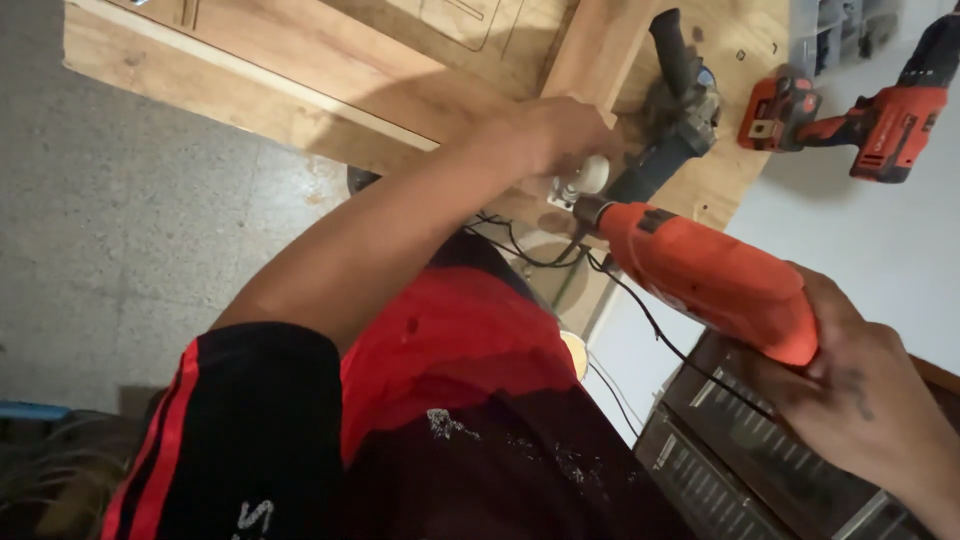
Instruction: Assembling a wooden frame by attaching casters and support blocks using a power drill
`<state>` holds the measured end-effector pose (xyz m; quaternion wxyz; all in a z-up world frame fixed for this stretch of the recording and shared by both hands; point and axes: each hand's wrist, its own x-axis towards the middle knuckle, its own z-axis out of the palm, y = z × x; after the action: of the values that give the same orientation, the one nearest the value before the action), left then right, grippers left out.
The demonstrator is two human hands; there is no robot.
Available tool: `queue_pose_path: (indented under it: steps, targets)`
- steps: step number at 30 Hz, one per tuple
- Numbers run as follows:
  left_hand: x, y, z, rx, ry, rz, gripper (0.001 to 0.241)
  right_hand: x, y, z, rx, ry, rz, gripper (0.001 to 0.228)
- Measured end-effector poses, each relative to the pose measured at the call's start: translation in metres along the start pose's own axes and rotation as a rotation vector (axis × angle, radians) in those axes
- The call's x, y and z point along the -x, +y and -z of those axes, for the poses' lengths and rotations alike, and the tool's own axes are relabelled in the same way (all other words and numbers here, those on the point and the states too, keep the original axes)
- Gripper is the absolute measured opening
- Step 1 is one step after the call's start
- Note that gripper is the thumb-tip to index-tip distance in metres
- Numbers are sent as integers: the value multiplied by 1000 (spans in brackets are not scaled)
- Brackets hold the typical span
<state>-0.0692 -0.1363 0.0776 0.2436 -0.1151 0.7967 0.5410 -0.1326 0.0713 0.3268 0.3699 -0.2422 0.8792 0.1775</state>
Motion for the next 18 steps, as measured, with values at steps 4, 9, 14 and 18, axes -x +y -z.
queue_pose_path:
  steps: [4,9,14,18]
  targets:
    - [1,-13,-2,-198,7,-261,53,-5,6,0,112,-37,3,85]
    - [-17,-34,-12,-162,51,-430,62,-10,25,-9,130,-24,99,91]
    - [-30,-46,-15,-151,63,-483,47,-10,-1,-8,2,-21,25,88]
    - [-39,-50,-23,-210,153,-609,39,-1,-43,3,121,-143,-143,92]
